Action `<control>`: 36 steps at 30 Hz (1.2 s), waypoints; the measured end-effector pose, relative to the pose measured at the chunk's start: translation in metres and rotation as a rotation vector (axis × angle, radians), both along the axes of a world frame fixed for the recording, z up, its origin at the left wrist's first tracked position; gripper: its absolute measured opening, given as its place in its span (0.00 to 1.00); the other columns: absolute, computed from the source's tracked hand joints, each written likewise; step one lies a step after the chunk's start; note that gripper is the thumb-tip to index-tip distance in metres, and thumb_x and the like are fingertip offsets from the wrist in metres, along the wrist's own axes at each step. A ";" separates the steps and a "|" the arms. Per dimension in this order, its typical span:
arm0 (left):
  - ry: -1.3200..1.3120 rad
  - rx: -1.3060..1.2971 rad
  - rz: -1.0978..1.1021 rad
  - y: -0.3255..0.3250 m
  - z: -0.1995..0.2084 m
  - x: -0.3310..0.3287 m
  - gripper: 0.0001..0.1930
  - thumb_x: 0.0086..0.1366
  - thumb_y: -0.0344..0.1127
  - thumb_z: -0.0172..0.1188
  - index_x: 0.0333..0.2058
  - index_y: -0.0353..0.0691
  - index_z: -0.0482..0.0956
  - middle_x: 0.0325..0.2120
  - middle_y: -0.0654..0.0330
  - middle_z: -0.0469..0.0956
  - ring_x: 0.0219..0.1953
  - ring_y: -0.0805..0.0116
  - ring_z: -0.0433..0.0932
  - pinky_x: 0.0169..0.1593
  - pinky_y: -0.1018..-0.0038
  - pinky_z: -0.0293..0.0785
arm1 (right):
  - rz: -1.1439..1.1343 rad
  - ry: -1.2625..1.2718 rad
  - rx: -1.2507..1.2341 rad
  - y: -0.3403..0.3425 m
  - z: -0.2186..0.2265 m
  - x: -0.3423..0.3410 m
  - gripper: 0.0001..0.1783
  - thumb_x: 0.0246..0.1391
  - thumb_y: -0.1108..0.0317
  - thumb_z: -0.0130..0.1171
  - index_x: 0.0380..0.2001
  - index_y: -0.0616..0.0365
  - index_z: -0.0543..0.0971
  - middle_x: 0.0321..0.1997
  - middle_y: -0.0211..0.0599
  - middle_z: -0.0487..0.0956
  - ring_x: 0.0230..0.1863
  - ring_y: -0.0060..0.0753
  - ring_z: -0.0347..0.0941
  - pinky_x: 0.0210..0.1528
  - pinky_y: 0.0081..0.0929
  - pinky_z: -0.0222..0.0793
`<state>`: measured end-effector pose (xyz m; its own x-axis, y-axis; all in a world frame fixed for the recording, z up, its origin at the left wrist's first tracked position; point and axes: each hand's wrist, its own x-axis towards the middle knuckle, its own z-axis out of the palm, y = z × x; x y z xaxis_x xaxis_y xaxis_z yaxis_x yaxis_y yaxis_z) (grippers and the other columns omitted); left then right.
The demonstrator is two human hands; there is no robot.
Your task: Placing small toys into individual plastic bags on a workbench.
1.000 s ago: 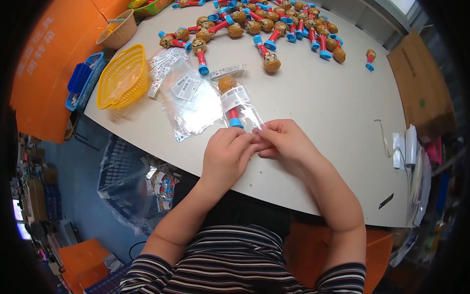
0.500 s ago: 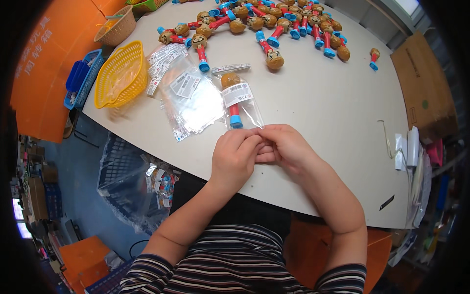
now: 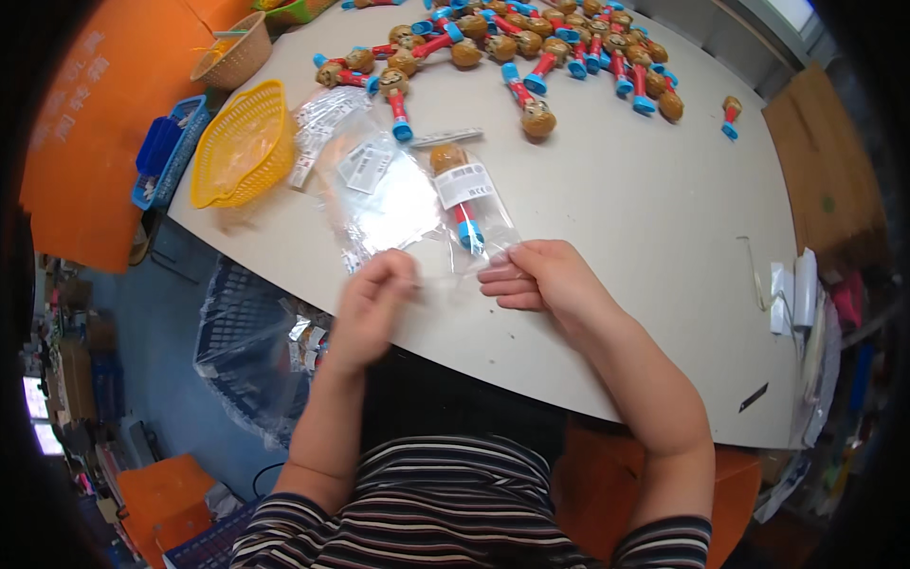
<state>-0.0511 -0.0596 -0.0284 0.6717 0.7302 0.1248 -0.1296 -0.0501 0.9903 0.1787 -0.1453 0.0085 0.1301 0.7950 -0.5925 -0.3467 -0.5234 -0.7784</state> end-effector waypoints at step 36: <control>0.368 0.853 -0.019 0.018 0.008 0.015 0.23 0.54 0.28 0.70 0.50 0.43 0.79 0.54 0.51 0.72 0.46 0.56 0.80 0.48 0.67 0.79 | 0.525 -1.646 1.051 -0.003 -0.011 0.015 0.17 0.45 0.73 0.70 0.41 0.53 0.83 0.58 0.39 0.77 0.56 0.46 0.73 0.57 0.41 0.71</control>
